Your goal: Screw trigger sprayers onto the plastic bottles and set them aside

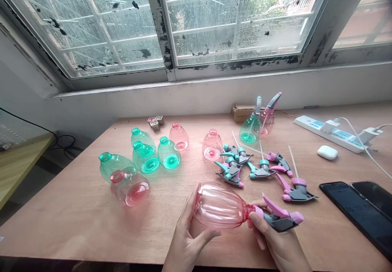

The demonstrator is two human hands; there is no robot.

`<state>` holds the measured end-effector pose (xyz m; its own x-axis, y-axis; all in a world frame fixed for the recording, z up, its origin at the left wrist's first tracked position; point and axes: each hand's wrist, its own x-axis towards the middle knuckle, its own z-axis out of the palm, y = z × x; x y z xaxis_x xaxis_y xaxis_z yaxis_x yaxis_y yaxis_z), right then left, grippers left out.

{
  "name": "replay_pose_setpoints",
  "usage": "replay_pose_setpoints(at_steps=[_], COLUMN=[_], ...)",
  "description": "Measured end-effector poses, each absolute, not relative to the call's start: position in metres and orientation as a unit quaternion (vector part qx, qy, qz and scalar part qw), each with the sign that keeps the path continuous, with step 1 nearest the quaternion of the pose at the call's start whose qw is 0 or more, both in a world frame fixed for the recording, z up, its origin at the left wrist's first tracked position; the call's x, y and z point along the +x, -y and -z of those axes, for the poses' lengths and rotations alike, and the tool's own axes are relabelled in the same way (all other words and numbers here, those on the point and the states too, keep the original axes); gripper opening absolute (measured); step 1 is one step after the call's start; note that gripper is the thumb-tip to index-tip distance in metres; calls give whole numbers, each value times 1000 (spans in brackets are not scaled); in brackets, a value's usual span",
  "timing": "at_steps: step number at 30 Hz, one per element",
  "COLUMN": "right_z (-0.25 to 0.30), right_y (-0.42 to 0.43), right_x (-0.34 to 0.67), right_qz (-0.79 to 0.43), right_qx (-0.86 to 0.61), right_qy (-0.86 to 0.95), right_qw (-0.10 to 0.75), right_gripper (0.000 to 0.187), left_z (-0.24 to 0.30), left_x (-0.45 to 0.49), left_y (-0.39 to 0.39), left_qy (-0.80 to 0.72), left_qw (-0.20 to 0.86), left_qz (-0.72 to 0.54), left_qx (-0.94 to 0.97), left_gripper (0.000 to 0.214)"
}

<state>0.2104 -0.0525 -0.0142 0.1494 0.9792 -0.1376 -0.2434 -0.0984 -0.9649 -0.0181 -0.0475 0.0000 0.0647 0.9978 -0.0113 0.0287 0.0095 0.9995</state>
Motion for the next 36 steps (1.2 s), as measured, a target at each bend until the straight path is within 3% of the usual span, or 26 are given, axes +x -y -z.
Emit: replay_pose_setpoints(at_steps=[9,19,26,31,36], right_z=[13,21,18,19,20], right_y=[55,52,53,54,54], right_x=[209,210,211,213,213], right_qz=[-543,-530,-520,-534,-525], right_qx=[-517,-517,-527,-533,-546], right_qy=[376,364,402,419,399], right_qw=[545,566,539,505,517], right_gripper=[41,39,40,40,43], left_z=[-3,-4,7,7,2], left_x=[-16,-15,-15,-19,-19], left_y=[52,46,50,47,49], left_qy=[-467,-499,-460,-478,-496], left_qw=[535,491,521,498,499], left_qz=[-505,-479,-531,-500,-474], left_qx=[491,529,484,523,530], left_gripper=[109,82,98,78,78])
